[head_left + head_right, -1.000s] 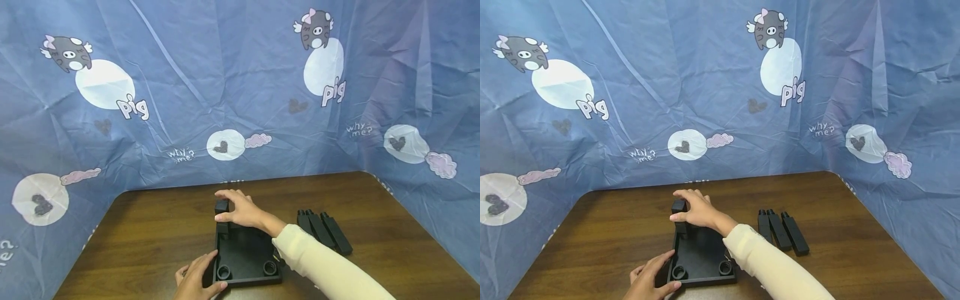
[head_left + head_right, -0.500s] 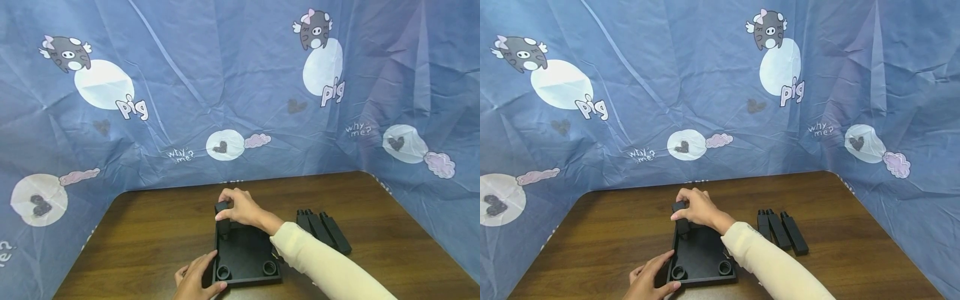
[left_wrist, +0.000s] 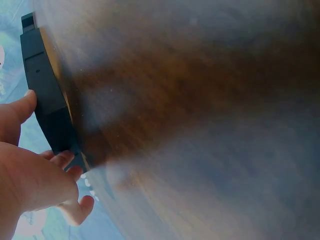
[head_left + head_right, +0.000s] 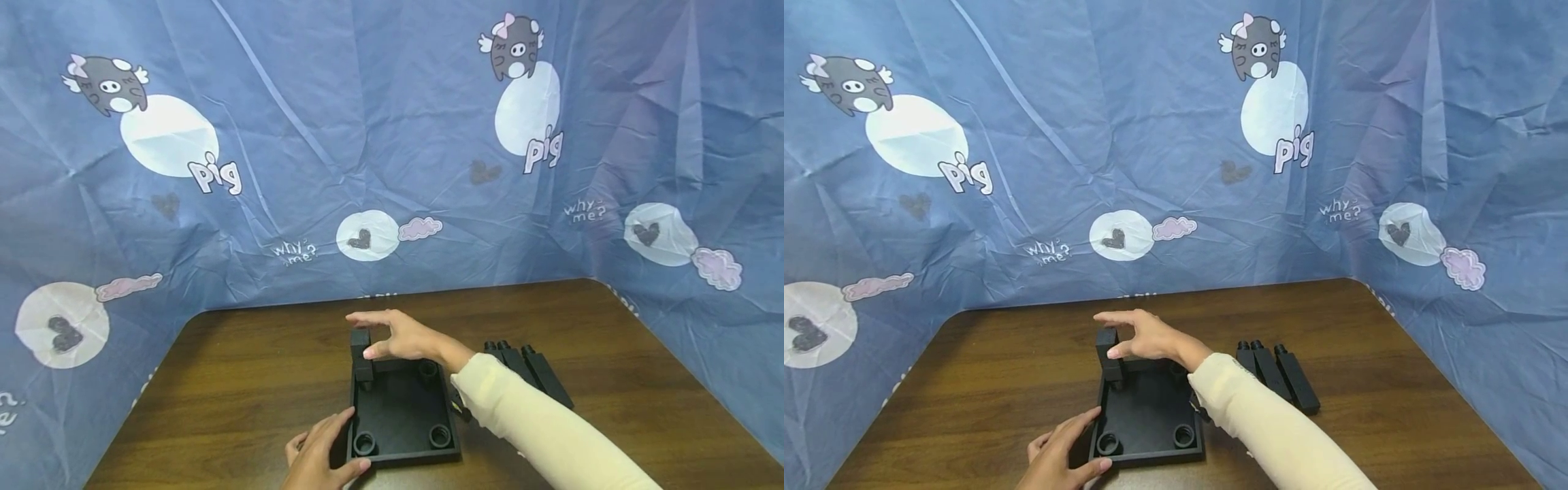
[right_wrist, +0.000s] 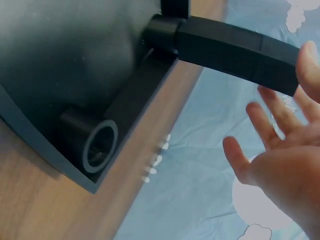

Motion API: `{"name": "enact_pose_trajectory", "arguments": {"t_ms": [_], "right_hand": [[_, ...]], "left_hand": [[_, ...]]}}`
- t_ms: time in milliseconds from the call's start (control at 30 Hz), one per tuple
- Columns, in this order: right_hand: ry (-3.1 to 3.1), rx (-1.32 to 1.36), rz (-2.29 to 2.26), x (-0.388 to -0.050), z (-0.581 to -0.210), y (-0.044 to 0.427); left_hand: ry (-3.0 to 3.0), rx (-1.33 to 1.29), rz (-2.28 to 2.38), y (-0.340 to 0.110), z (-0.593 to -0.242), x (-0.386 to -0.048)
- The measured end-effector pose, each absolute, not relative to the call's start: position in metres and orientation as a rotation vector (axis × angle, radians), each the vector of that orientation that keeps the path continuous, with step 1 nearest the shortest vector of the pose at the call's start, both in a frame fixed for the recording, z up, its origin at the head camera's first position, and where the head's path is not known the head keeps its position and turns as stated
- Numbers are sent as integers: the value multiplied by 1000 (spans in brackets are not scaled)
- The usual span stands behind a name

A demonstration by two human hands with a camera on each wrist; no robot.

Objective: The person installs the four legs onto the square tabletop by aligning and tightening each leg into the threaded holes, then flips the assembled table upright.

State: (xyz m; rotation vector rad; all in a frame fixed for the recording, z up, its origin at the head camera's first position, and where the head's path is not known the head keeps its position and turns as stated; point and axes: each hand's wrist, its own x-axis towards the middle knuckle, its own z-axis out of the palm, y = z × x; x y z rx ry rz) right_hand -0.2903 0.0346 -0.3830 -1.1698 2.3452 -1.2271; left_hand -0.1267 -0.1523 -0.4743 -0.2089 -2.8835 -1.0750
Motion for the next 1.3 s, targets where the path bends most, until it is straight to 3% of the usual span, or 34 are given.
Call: {"name": "enact_pose_trajectory", "arguments": {"t_ms": [567,967,1300], "right_hand": [[2727,-981,-1195,-285,-391,20],[2309,-1190,-1213,-293,-386,31],[2529,-1066,-1267,-290,-387,21]], "left_hand": [[-2912,-204,-1143,-152,-473,-127],[-2914,-204,-1127,-153,-473,-128],[-2924,-210,-1168,-153,-471,-127]]}}
